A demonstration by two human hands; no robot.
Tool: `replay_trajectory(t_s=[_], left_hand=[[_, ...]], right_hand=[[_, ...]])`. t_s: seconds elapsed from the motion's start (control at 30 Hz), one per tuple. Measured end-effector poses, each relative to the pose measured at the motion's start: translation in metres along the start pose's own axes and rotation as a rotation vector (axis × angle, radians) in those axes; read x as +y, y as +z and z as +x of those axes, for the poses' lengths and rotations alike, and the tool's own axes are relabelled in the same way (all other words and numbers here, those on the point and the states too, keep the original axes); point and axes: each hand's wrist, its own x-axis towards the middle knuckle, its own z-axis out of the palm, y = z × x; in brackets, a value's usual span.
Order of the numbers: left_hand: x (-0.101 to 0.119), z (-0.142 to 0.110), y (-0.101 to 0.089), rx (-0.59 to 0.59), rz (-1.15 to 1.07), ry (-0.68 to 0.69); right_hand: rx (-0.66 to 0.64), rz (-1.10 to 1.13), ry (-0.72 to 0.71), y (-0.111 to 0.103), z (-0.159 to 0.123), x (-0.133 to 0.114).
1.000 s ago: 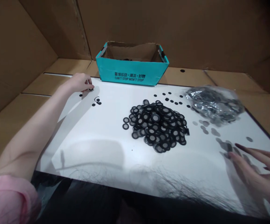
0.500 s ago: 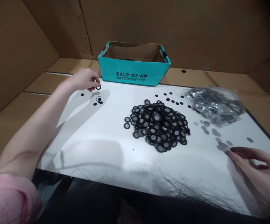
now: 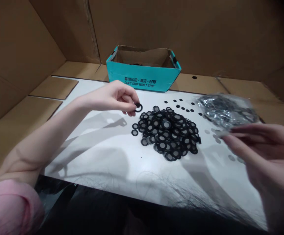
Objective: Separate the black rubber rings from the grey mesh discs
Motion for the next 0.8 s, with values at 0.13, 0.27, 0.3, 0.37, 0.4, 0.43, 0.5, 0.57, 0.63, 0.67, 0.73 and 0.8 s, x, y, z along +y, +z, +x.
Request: replay_trajectory(t_s=[0.13, 0.27, 0.3, 0.37, 0.4, 0.43, 0.5, 0.57, 0.63, 0.67, 0.73, 0.8], left_hand=[[0.014, -0.009, 0.028, -0.132, -0.095, -0.012], [0.023, -0.014, 0.043, -0.206, -0.174, -0.014], [0.024, -0.015, 0.045, -0.206, -0.187, -0.012], [0.023, -0.016, 0.048, -0.204, -0.213, -0.007], [0.022, -0.016, 0.049, -0.207, -0.229, -0.003], [0.022, -0.016, 0.050, -0.208, -0.248, -0.001], [0.020, -0.016, 0.051, -0.214, -0.288, 0.002], [0.020, -0.016, 0.052, -0.220, -0.317, -0.003], [0.021, -0.016, 0.053, -0.225, -0.330, -0.006], [0.021, -0.016, 0.053, -0.226, -0.333, -0.005], [0.021, -0.016, 0.054, -0.234, -0.334, 0.003], [0.021, -0.016, 0.056, -0.233, -0.319, 0.015]], right_hand=[[-0.254, 0.186, -0.069, 0.049, -0.001, -0.050], [-0.337, 0.225, -0.132, 0.070, -0.003, -0.064], [-0.333, 0.230, -0.135, 0.072, -0.003, -0.064], [-0.322, 0.236, -0.142, 0.073, -0.004, -0.064], [-0.315, 0.235, -0.143, 0.074, -0.005, -0.063], [-0.312, 0.233, -0.145, 0.074, -0.005, -0.062], [-0.309, 0.220, -0.150, 0.073, -0.006, -0.061], [-0.317, 0.173, -0.175, 0.073, -0.006, -0.059], [-0.359, 0.104, -0.220, 0.073, -0.006, -0.058], [-0.395, 0.074, -0.250, 0.073, -0.005, -0.058], [-0.479, 0.043, -0.319, 0.073, -0.004, -0.058], [-0.529, 0.044, -0.387, 0.073, -0.004, -0.058]])
